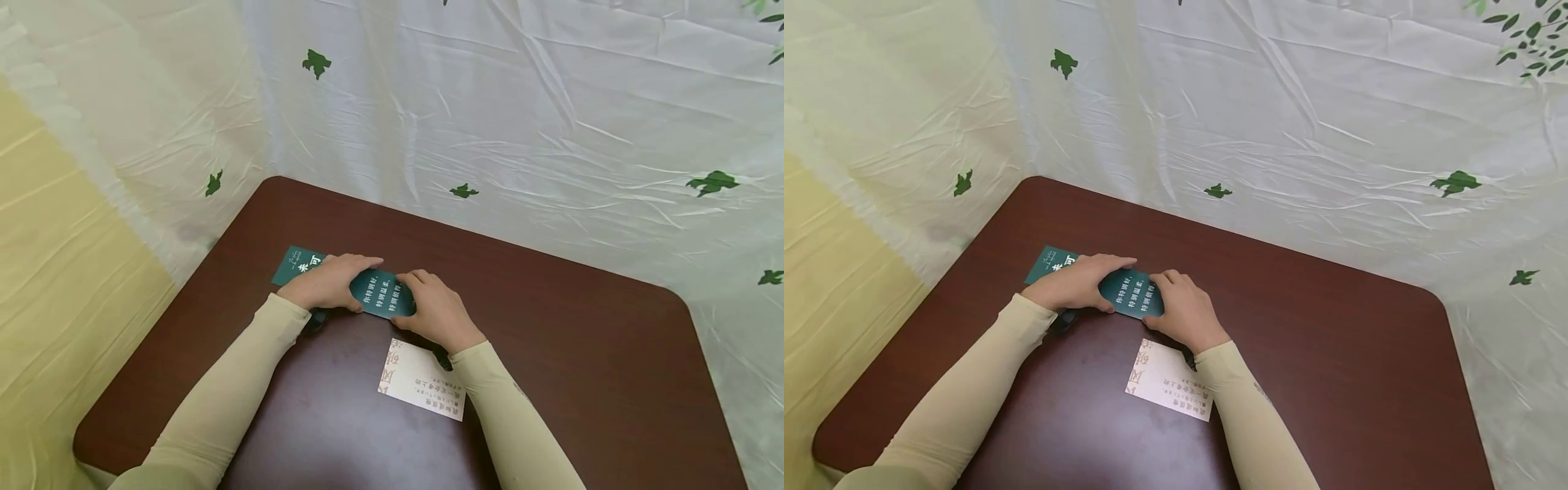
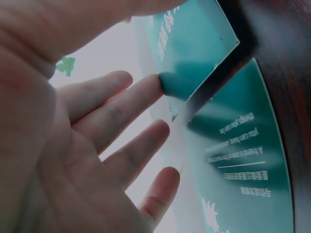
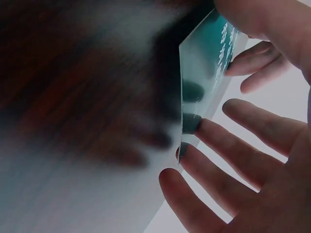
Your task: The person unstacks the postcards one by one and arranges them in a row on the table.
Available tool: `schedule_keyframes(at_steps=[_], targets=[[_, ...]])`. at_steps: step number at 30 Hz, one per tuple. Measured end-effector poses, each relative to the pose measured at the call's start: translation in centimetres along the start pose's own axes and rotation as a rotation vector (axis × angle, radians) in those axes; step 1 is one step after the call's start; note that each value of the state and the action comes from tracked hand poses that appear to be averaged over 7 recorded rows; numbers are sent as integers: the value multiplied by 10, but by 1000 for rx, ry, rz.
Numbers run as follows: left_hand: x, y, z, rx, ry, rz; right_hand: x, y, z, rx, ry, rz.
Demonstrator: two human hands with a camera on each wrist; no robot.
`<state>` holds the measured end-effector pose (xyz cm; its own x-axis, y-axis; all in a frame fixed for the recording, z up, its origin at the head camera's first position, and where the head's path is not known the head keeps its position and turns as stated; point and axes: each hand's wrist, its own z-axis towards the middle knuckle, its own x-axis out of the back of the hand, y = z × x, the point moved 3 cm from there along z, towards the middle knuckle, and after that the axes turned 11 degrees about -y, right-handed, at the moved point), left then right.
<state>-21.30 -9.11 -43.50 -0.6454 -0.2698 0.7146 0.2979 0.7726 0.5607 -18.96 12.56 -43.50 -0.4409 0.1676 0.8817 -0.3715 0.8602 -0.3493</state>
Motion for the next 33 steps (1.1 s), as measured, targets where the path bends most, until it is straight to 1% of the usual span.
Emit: schedule_keyframes(at_steps=[6, 15, 24, 29, 33], targets=[[-3, -5, 3, 10, -10, -3, -4, 2, 4, -26, -38, 26], [-2, -10, 6, 13, -11, -8, -3, 3, 8, -32, -53, 33], [-2, -13, 5, 19, -13, -19, -3, 0, 9, -40, -56, 29], [-3, -12, 4, 18, -15, -18, -4, 0, 8, -42, -66, 29], [-4, -11, 3, 29, -13, -9, -4, 0, 5, -47, -71, 33]])
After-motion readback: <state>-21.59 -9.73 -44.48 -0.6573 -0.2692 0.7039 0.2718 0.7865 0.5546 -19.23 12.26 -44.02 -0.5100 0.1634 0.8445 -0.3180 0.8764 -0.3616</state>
